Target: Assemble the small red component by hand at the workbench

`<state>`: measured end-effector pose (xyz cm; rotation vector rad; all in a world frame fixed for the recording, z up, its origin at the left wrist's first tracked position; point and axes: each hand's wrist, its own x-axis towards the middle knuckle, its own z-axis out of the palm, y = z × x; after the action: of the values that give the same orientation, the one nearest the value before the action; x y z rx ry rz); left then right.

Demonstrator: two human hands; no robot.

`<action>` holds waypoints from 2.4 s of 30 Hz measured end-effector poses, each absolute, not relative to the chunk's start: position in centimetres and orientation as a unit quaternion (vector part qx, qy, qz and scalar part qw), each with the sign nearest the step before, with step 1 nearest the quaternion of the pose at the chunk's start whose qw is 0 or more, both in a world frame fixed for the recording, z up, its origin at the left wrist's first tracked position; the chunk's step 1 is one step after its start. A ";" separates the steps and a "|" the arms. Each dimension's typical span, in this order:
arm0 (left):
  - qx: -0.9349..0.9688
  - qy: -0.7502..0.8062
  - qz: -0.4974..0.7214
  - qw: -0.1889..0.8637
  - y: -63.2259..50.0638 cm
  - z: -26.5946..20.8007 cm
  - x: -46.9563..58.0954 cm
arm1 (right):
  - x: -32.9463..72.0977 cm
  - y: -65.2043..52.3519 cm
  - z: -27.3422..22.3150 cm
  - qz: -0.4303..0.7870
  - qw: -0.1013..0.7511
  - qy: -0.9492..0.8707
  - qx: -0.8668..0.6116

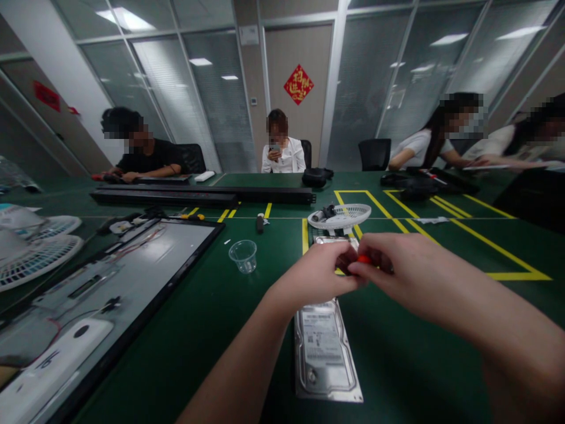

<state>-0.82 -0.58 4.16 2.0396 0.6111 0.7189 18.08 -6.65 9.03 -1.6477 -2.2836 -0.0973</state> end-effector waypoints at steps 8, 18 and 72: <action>0.818 0.253 0.302 0.420 -0.6 4.4 -0.8 | 17.8 -6.5 9.2 -0.018 0.156 -0.816 -0.557; 0.811 0.248 0.304 0.433 -0.6 4.2 -0.8 | 17.8 -6.8 9.2 -0.006 0.171 -0.825 -0.539; 0.824 0.281 0.282 0.403 -0.6 4.3 -0.6 | 17.7 -6.3 9.1 -0.022 0.172 -0.809 -0.561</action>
<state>-0.62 -0.63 4.25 2.0815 0.7097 0.7126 17.73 -6.33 9.08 -1.5930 -2.2978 -0.0630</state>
